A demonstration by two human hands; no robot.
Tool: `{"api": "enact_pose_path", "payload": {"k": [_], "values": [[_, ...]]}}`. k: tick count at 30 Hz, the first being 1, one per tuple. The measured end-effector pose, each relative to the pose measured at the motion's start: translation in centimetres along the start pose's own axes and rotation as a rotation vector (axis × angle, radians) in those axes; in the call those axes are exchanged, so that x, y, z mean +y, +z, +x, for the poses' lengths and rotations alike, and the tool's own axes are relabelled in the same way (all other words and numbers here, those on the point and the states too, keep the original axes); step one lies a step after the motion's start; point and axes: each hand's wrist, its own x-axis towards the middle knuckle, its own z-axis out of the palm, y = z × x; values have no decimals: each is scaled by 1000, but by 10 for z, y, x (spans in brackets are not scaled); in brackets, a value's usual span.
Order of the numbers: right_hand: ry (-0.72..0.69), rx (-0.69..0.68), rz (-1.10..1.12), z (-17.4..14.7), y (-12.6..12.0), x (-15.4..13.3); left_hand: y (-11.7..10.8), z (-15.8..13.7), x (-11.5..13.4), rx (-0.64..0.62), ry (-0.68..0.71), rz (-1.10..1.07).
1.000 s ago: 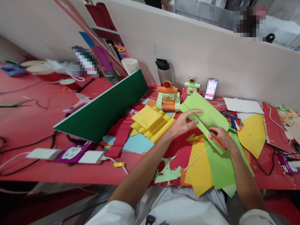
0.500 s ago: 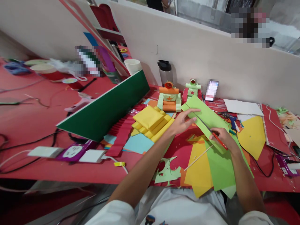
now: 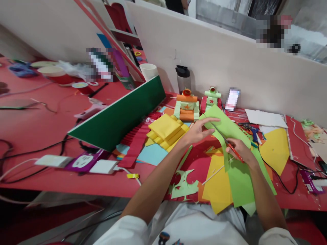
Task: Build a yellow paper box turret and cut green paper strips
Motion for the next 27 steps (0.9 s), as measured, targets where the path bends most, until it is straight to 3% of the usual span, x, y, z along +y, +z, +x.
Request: {"api": "enact_pose_path", "payload": {"k": [17, 23, 27], "values": [[54, 51, -19, 5, -2, -28, -14, -1, 13, 19, -24, -71], [112, -30, -41, -11, -17, -48, -1, -6, 16, 44, -116, -238], [188, -72, -64, -19, -33, -45, 16, -3, 10, 64, -115, -282]]}}
